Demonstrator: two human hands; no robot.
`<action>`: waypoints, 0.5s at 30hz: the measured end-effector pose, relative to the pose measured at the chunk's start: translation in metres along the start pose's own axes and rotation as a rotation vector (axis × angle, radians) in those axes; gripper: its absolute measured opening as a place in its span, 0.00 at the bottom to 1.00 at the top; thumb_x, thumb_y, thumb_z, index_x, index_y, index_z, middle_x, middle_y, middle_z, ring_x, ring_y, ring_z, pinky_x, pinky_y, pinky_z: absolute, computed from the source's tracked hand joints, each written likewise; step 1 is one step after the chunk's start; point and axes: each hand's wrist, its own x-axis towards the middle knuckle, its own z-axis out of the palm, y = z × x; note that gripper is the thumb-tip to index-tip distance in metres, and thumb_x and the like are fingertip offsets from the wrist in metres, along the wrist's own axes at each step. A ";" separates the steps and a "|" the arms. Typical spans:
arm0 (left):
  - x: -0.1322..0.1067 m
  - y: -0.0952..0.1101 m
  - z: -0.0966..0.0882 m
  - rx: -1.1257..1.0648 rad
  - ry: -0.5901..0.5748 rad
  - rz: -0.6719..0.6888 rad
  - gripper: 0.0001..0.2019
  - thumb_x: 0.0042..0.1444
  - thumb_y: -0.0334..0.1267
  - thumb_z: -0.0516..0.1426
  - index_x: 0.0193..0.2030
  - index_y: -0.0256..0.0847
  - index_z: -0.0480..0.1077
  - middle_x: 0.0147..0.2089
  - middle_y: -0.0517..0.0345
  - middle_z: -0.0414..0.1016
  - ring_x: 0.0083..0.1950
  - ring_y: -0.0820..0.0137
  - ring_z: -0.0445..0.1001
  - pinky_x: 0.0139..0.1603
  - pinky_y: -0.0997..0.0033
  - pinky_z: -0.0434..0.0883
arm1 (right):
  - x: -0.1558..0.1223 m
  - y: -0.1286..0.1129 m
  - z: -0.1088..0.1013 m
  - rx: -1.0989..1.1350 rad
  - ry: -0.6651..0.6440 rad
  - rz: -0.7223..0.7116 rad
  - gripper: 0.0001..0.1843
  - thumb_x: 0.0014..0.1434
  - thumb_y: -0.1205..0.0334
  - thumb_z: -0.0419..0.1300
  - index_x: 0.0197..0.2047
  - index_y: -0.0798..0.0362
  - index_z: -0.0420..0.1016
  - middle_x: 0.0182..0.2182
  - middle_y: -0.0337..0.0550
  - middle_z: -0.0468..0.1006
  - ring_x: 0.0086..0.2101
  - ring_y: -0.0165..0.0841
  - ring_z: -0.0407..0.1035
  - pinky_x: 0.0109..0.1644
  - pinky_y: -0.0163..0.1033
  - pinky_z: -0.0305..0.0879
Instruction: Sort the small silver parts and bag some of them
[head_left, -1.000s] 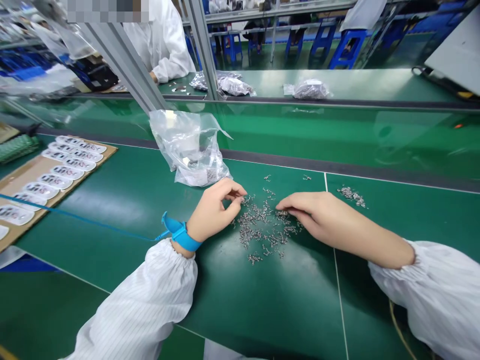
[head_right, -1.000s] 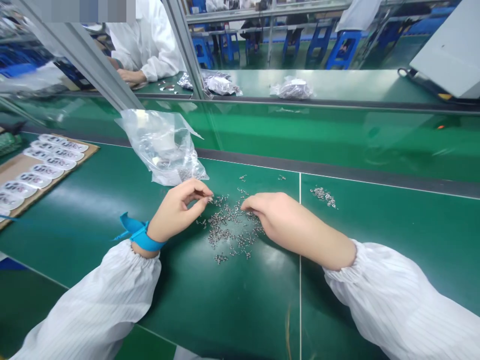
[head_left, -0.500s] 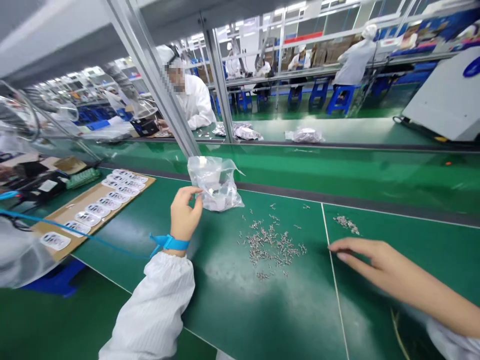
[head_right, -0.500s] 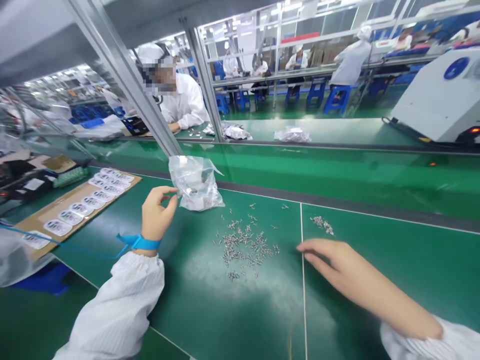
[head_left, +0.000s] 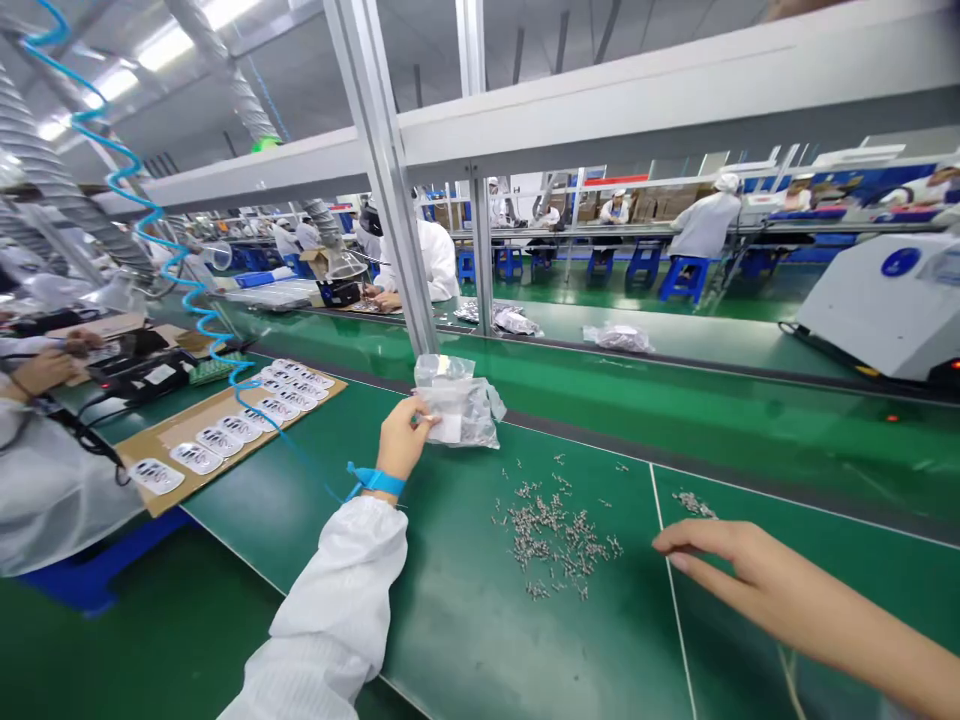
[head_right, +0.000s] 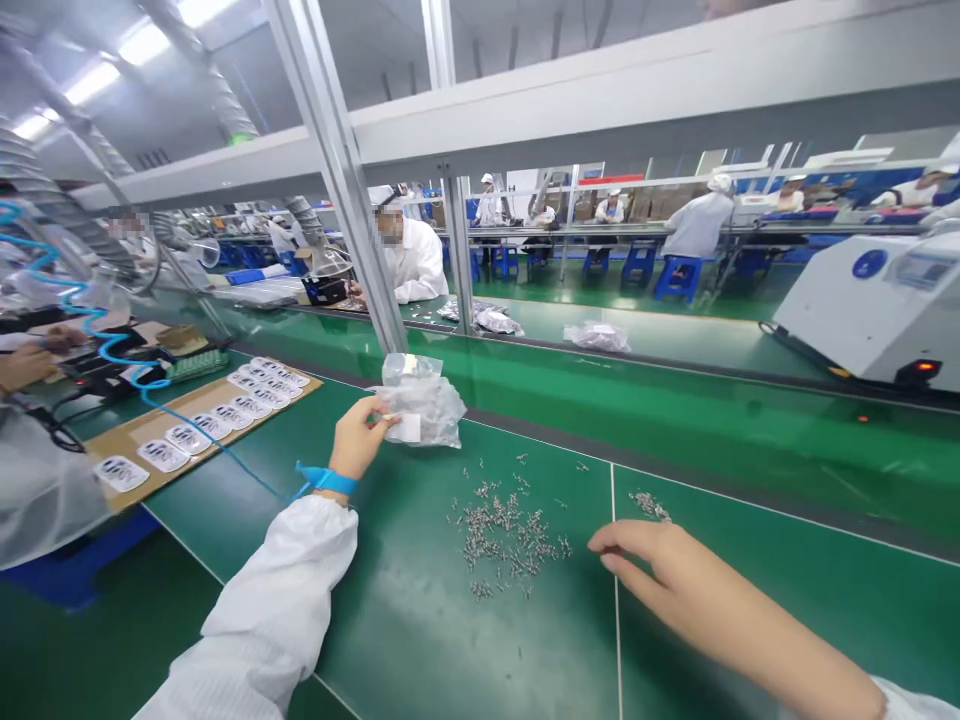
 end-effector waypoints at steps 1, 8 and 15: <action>0.002 -0.001 -0.010 0.008 0.047 -0.014 0.05 0.49 0.39 0.57 0.29 0.41 0.66 0.41 0.55 0.75 0.46 0.65 0.72 0.37 0.71 0.71 | 0.002 -0.006 -0.001 -0.004 0.008 -0.016 0.15 0.62 0.49 0.49 0.44 0.39 0.75 0.44 0.36 0.76 0.45 0.36 0.71 0.49 0.43 0.69; 0.011 -0.052 -0.061 0.139 0.445 -0.195 0.03 0.53 0.35 0.54 0.34 0.40 0.65 0.42 0.51 0.74 0.47 0.62 0.71 0.50 0.58 0.66 | 0.076 -0.055 0.011 0.122 -0.061 -0.253 0.12 0.62 0.60 0.50 0.41 0.48 0.74 0.39 0.41 0.77 0.38 0.35 0.71 0.43 0.43 0.69; 0.005 -0.091 -0.025 0.196 0.430 -0.197 0.05 0.57 0.34 0.54 0.39 0.36 0.68 0.44 0.53 0.70 0.49 0.65 0.69 0.51 0.56 0.67 | 0.240 -0.098 0.047 0.235 0.053 -0.235 0.18 0.53 0.68 0.60 0.49 0.53 0.74 0.60 0.51 0.59 0.60 0.44 0.52 0.63 0.51 0.50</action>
